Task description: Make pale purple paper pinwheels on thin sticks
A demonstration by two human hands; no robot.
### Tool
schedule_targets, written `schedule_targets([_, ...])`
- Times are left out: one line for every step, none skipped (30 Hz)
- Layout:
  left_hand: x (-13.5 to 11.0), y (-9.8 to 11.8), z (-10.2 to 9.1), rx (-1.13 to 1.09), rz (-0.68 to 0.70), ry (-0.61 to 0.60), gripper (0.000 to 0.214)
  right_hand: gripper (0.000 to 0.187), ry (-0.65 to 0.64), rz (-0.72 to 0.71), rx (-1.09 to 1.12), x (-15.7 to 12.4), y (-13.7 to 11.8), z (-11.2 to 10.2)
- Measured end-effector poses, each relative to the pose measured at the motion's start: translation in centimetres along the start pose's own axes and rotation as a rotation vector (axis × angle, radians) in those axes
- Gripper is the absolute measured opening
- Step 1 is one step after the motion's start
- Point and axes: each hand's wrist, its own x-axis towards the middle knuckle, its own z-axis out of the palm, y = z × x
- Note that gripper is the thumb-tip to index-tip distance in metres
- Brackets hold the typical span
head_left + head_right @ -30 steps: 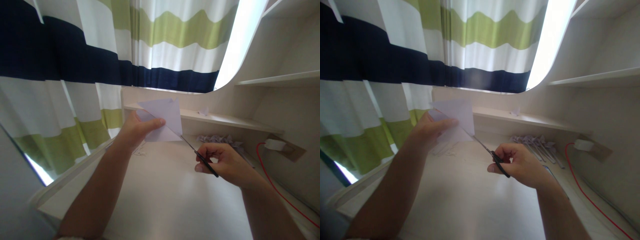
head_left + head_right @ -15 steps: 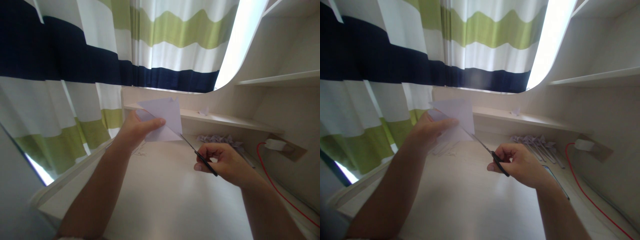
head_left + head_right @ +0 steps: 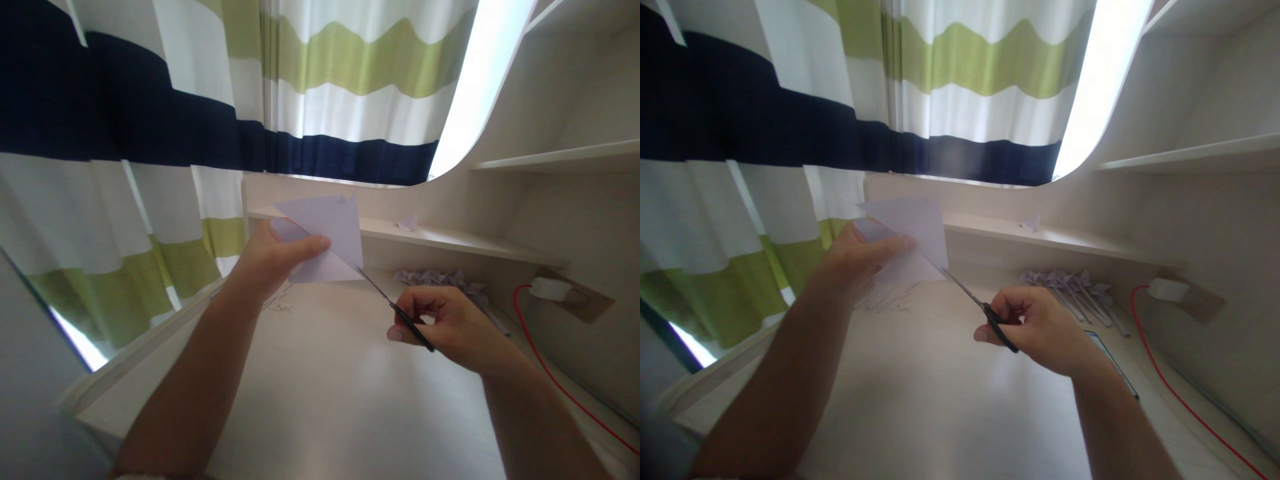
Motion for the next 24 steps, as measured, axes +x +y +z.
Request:
schedule_targets([0.0, 0.0, 0.0, -0.001, -0.001, -0.002, 0.033, 0.043, 0.000, -0.002, -0.002, 0.0, 0.0, 0.0])
schedule_targets([0.1, -0.1, 0.0, 0.000, -0.003, -0.002, 0.033, 0.043, 0.000, -0.001, -0.003, 0.0, 0.0, 0.0])
schedule_targets([0.1, -0.1, 0.0, 0.002, -0.005, -0.001, 0.033, 0.044, -0.001, 0.003, -0.002, 0.0, 0.0, 0.0])
schedule_targets([0.1, -0.2, 0.0, 0.002, -0.005, -0.001, 0.033, 0.044, -0.004, 0.006, 0.002, 0.0, 0.0, 0.0])
schedule_targets([0.1, -0.3, 0.0, 0.001, -0.004, 0.000, 0.032, 0.045, -0.006, 0.009, 0.006, 0.0, 0.0, 0.0])
schedule_targets([0.2, -0.3, 0.0, -0.003, -0.002, 0.001, 0.032, 0.046, -0.008, 0.011, 0.010, 0.0, 0.1, 0.0])
schedule_targets([0.2, -0.3, 0.0, -0.008, 0.001, 0.003, 0.031, 0.046, -0.007, 0.011, 0.013, 0.0, 0.1, -0.1])
schedule_targets([0.2, -0.3, 0.0, -0.015, 0.003, 0.003, 0.031, 0.046, -0.005, 0.010, 0.016, 0.0, 0.2, -0.1])
schedule_targets([0.1, -0.3, 0.0, -0.022, 0.002, 0.004, 0.030, 0.047, -0.002, 0.008, 0.017, 0.1, 0.2, -0.1])
schedule_targets([0.1, -0.2, 0.0, -0.027, -0.002, 0.005, 0.030, 0.047, 0.003, 0.008, 0.018, 0.1, 0.3, -0.1])
schedule_targets([0.1, -0.2, 0.0, -0.030, -0.006, 0.003, 0.030, 0.048, 0.008, 0.007, 0.016, 0.1, 0.3, 0.0])
schedule_targets([0.0, -0.1, 0.1, -0.030, -0.011, 0.002, 0.030, 0.049, 0.013, 0.006, 0.014, 0.1, 0.3, 0.0])
schedule_targets([0.0, 0.0, 0.1, -0.028, -0.015, 0.001, 0.030, 0.049, 0.017, 0.006, 0.009, 0.1, 0.2, 0.1])
schedule_targets([0.0, 0.0, 0.1, -0.025, -0.015, 0.000, 0.030, 0.048, 0.015, 0.006, 0.000, 0.1, 0.2, 0.1])
schedule_targets([0.0, 0.0, 0.1, -0.023, -0.013, -0.001, 0.030, 0.047, 0.007, 0.006, -0.009, 0.0, 0.1, 0.0])
schedule_targets([0.0, -0.1, 0.1, -0.024, -0.010, -0.001, 0.029, 0.045, -0.012, 0.007, -0.016, 0.0, 0.1, -0.2])
schedule_targets([0.1, -0.2, 0.1, -0.028, -0.005, 0.005, 0.030, 0.043, -0.039, 0.015, -0.018, 0.0, 0.2, -0.4])
schedule_targets([0.2, -0.4, 0.0, -0.031, 0.001, 0.017, 0.032, 0.041, -0.070, 0.031, -0.013, 0.0, 0.4, -0.8])
schedule_targets([0.4, -0.7, 0.0, -0.029, 0.009, 0.035, 0.034, 0.039, -0.104, 0.057, -0.003, 0.1, 0.9, -1.2])
schedule_targets([0.6, -1.0, -0.2, -0.023, 0.018, 0.055, 0.036, 0.038, -0.127, 0.098, 0.008, 0.3, 1.5, -1.6])
schedule_targets([0.9, -1.5, -0.3, -0.010, 0.022, 0.068, 0.037, 0.039, -0.139, 0.146, 0.014, 0.6, 2.3, -2.0])
schedule_targets([1.3, -2.0, -0.4, 0.007, 0.028, 0.078, 0.037, 0.040, -0.144, 0.208, 0.006, 1.0, 3.4, -2.2])
schedule_targets([1.7, -2.6, -0.4, 0.027, 0.026, 0.070, 0.036, 0.042, -0.134, 0.273, -0.024, 1.3, 4.6, -2.3])
schedule_targets([2.1, -3.2, -0.4, 0.042, 0.011, 0.051, 0.034, 0.044, -0.118, 0.326, -0.071, 1.6, 5.9, -2.1])
